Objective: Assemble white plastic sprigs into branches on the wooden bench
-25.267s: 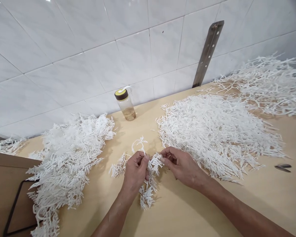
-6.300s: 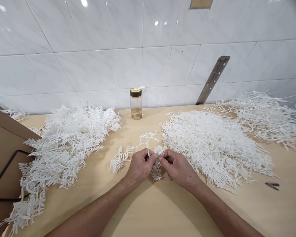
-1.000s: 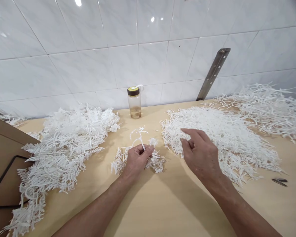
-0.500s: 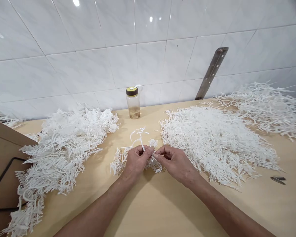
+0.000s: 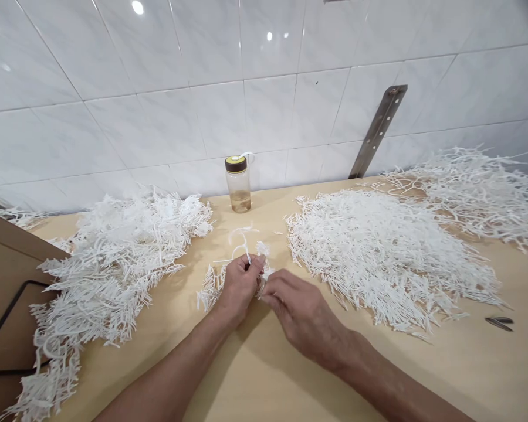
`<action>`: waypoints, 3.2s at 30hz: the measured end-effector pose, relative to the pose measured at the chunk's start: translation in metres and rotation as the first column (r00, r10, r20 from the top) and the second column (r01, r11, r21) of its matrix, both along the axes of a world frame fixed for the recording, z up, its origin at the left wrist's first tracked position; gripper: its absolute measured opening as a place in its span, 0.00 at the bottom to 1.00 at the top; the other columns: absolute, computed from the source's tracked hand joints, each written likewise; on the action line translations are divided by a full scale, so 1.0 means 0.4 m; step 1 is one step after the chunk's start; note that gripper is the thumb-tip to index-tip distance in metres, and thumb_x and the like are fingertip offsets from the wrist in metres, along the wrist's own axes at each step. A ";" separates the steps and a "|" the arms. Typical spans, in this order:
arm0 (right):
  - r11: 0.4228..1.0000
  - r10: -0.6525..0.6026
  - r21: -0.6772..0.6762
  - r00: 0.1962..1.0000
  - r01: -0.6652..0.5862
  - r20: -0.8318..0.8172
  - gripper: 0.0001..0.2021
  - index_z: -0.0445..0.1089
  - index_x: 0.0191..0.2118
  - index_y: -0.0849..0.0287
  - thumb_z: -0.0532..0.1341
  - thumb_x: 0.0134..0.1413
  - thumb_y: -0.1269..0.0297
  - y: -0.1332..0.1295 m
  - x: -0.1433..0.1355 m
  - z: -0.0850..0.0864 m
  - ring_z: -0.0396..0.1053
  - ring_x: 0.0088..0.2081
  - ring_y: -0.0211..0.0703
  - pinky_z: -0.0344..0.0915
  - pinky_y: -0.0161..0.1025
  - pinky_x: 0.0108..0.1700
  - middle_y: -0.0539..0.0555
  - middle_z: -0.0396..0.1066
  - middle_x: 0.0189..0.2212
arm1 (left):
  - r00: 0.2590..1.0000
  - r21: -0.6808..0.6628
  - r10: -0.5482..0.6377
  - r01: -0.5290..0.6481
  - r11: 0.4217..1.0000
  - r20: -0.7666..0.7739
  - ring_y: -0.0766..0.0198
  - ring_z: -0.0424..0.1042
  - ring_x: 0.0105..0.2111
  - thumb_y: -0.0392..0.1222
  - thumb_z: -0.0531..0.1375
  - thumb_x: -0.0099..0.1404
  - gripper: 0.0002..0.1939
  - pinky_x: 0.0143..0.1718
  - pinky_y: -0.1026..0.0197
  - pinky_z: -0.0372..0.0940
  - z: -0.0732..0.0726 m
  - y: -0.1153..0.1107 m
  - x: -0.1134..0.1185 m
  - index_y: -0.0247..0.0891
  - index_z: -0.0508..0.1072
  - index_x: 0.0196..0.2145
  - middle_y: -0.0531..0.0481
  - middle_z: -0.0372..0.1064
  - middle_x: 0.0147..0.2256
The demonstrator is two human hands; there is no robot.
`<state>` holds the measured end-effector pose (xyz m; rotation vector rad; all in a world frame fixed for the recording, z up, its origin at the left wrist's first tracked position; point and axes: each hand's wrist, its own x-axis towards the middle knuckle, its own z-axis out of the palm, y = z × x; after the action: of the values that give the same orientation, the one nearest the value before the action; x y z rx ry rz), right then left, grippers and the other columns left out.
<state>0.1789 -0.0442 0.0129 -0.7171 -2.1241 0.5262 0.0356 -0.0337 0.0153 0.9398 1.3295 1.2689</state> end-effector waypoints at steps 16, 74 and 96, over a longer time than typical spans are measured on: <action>0.865 -0.501 -0.048 0.865 0.500 -0.006 0.12 0.73 0.45 0.60 0.58 0.61 0.60 0.083 0.098 0.043 0.64 0.23 0.38 0.66 0.38 0.27 0.55 0.73 0.31 | 0.994 -0.012 -0.043 0.044 0.999 0.096 0.77 0.49 0.14 0.58 0.71 0.48 0.23 0.16 0.67 0.39 -0.012 0.011 -0.013 0.34 0.72 0.25 0.59 0.58 0.18; 0.879 -0.274 -0.391 0.960 0.273 0.054 0.10 0.74 0.31 0.56 0.59 0.60 0.61 0.113 0.075 0.063 0.66 0.23 0.38 0.60 0.35 0.25 0.49 0.71 0.22 | 0.948 0.110 -0.201 0.234 0.966 -0.247 0.71 0.51 0.21 0.58 0.67 0.55 0.22 0.23 0.66 0.48 -0.018 0.030 -0.022 0.36 0.68 0.26 0.58 0.54 0.19; 0.740 -0.282 -0.652 0.956 0.166 -0.077 0.19 0.69 0.51 0.56 0.57 0.62 0.50 0.116 0.099 0.059 0.61 0.18 0.34 0.61 0.35 0.21 0.50 0.70 0.29 | 0.943 0.116 -0.244 0.275 0.954 -0.226 0.69 0.55 0.21 0.55 0.65 0.58 0.18 0.24 0.65 0.52 -0.024 0.031 -0.034 0.36 0.78 0.35 0.55 0.59 0.21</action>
<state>0.2185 0.0023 0.0366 -1.2426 -1.6411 1.1637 0.0222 -0.0211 0.0059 1.3387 1.2333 1.0951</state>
